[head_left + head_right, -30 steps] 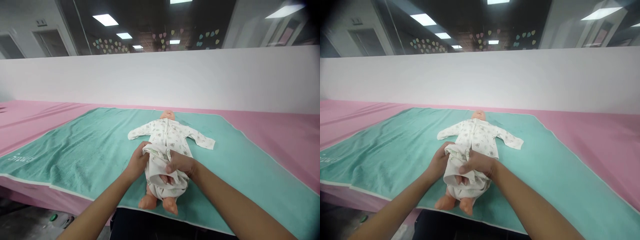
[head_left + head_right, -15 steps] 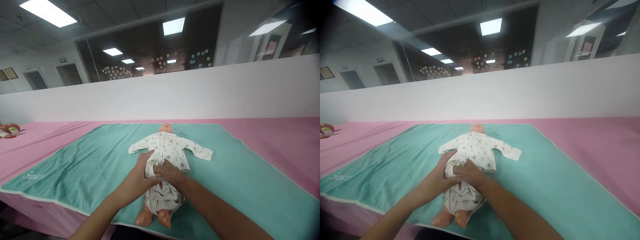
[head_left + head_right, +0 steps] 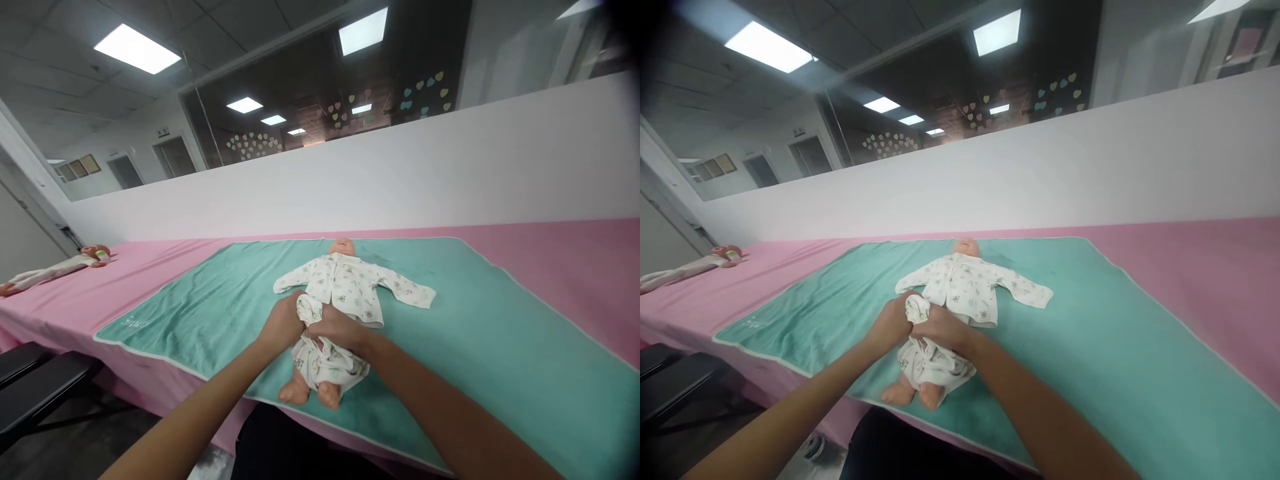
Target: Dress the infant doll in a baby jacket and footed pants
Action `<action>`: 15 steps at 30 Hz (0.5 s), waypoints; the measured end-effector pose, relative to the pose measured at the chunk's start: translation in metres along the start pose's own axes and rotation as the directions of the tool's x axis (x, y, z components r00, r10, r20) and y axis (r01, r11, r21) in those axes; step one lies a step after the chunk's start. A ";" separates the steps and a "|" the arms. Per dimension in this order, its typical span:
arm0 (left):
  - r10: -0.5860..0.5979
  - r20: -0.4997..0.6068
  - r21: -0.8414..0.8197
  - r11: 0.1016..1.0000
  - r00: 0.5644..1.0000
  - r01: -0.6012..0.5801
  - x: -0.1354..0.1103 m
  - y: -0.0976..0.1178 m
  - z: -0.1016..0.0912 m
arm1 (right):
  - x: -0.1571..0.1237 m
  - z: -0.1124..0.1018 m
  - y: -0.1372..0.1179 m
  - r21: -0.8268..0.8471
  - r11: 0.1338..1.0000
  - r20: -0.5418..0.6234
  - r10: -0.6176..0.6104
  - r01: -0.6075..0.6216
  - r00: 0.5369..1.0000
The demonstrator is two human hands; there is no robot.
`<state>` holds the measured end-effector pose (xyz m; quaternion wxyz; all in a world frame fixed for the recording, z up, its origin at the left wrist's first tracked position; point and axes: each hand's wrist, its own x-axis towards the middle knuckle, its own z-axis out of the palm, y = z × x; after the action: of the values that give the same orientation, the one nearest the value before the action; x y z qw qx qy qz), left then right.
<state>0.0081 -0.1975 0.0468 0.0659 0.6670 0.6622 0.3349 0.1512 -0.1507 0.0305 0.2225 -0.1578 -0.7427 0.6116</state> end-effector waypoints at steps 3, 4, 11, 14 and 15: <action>-0.164 0.025 -0.116 0.979 0.986 0.165 -0.023 0.009 -0.009 | -0.002 -0.001 0.002 -0.132 0.991 0.001 0.031 -0.030 1.000; -0.222 0.068 -0.175 0.957 0.973 0.230 -0.035 0.013 -0.013 | -0.002 0.000 0.002 -0.187 0.982 0.011 0.042 -0.040 0.999; -0.538 0.249 -0.369 0.716 0.805 0.593 -0.108 0.006 -0.013 | 0.000 0.012 0.003 -0.631 0.775 0.117 0.032 0.049 0.993; -0.506 0.281 -0.389 0.717 0.816 0.579 -0.112 -0.003 -0.007 | -0.001 0.014 0.007 -0.701 0.712 0.079 0.036 0.030 0.996; -0.491 0.297 -0.389 0.721 0.819 0.574 -0.111 -0.004 -0.007 | -0.002 0.014 0.008 -0.717 0.697 0.069 0.035 0.025 0.997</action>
<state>0.0126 -0.3029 0.0101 0.3732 0.4385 0.7187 0.3899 0.1452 -0.1618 0.0205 0.1130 -0.2105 -0.9297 0.2804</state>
